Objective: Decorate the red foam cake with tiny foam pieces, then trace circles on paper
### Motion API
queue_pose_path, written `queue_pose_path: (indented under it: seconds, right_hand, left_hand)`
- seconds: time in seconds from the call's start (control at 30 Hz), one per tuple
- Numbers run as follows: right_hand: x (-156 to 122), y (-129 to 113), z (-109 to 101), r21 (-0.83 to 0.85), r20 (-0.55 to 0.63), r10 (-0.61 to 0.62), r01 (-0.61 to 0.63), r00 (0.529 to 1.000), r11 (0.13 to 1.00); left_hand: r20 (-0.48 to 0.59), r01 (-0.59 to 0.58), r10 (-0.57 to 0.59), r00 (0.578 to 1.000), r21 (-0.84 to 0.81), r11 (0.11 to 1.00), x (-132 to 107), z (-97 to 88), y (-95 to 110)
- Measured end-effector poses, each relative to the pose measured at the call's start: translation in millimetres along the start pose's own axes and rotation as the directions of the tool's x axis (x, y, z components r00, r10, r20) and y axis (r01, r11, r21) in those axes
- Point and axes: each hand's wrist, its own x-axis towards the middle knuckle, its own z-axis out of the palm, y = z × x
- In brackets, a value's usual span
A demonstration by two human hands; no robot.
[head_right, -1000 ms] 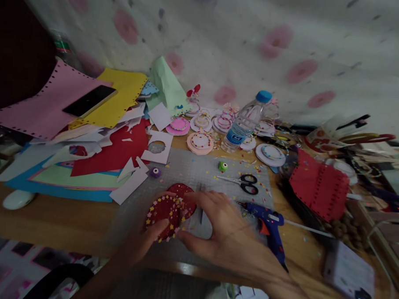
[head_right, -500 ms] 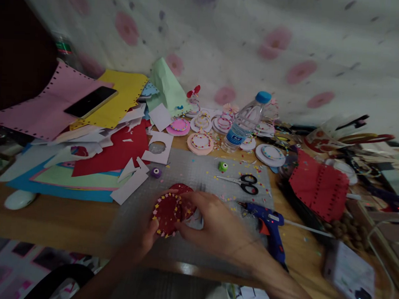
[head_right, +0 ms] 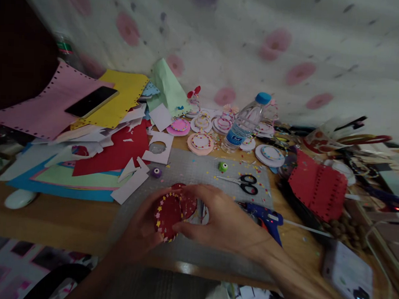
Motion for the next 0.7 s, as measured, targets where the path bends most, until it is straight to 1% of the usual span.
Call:
queue_pose_path:
  seconds: [0.13, 0.2, 0.33, 0.43, 0.53, 0.63, 0.7]
  right_hand:
    - [3.9, -8.5, -7.1, 0.021, 0.077, 0.039, -0.041, 0.996, 0.999]
    - [5.0, -11.0, -9.3, 0.034, 0.104, 0.024, -0.028, 0.994, 0.999]
    - [5.7, -11.1, -10.3, -0.021, 0.086, -0.104, 0.106, 0.991, 0.994]
    - [7.2, -10.0, -11.4, -0.078, 0.092, -0.225, 0.233, 0.97, 0.969]
    - [11.1, -10.8, -15.6, -0.173, 0.146, -0.27, 0.293, 0.952, 0.94]
    - [16.6, -13.4, -22.0, -0.262, 0.249, -0.271, 0.334, 0.93, 0.906]
    - [20.4, -14.3, -25.6, -0.288, 0.303, -0.288, 0.376, 0.908, 0.881]
  left_hand:
    - [0.017, -0.029, 0.027, 0.999, 0.086, 0.996, -4.2, -3.1, -2.5]
    - [0.013, -0.033, 0.032, 0.999, 0.123, 0.992, -5.5, -4.0, -3.0]
    - [-0.013, -0.004, 0.006, 1.0, 0.141, 0.99, -7.0, -2.9, -3.5]
    - [-0.025, 0.0, 0.004, 1.0, 0.129, 0.992, -6.3, -0.5, -3.6]
    - [-0.035, 0.017, -0.013, 0.999, 0.113, 0.993, -4.9, 1.8, -3.9]
    - [-0.042, 0.05, -0.046, 0.998, 0.097, 0.994, -4.0, 3.2, -5.2]
    - [-0.049, 0.064, -0.06, 0.997, 0.079, 0.995, -3.4, 4.0, -6.1]
